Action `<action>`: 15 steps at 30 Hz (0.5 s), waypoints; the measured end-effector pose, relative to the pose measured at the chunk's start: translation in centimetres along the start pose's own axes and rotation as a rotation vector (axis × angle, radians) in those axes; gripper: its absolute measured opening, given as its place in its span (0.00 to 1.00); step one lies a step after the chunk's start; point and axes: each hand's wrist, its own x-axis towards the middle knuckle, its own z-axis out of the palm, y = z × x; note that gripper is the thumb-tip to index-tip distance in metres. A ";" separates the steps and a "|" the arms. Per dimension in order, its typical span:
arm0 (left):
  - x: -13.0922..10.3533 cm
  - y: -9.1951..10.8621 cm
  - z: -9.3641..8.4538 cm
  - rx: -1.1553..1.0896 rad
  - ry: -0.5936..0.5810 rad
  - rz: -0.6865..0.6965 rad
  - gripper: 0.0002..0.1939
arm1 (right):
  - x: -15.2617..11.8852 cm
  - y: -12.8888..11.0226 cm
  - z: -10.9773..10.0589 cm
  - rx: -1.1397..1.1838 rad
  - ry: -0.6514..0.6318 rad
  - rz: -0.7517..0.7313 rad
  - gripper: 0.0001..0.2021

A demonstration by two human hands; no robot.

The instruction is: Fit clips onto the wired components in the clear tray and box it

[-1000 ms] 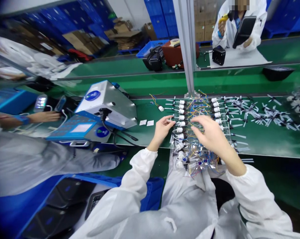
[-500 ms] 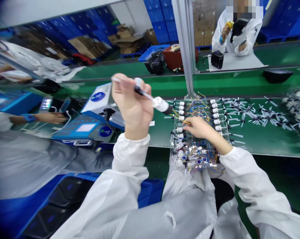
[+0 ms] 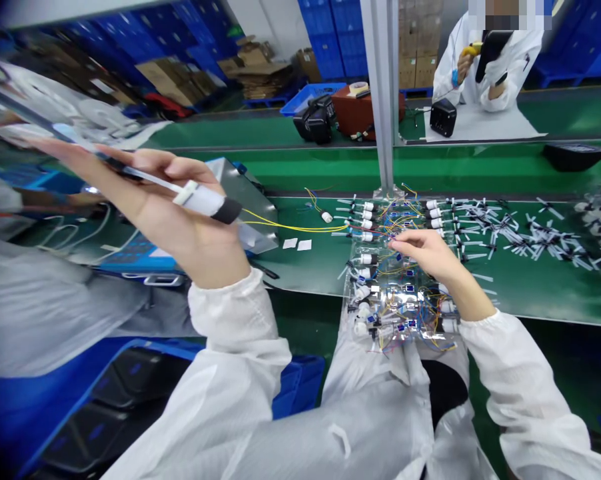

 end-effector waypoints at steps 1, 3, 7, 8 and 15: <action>0.0 -0.1 -0.1 -0.061 0.006 -0.031 0.20 | -0.1 -0.2 0.1 0.034 -0.010 0.017 0.13; -0.1 0.0 0.3 -0.223 0.030 -0.138 0.22 | -0.2 -0.5 0.3 0.053 -0.028 0.028 0.14; -1.0 0.8 2.3 -0.225 0.128 -0.171 0.21 | -0.4 -0.8 0.2 0.069 0.092 0.021 0.15; -1.3 0.9 2.7 -0.201 0.161 -0.173 0.20 | -0.4 -0.8 -0.1 0.079 0.146 0.016 0.14; -2.6 0.9 4.8 -0.124 0.221 -0.251 0.23 | -0.9 -2.0 -1.8 -0.428 0.492 -0.209 0.15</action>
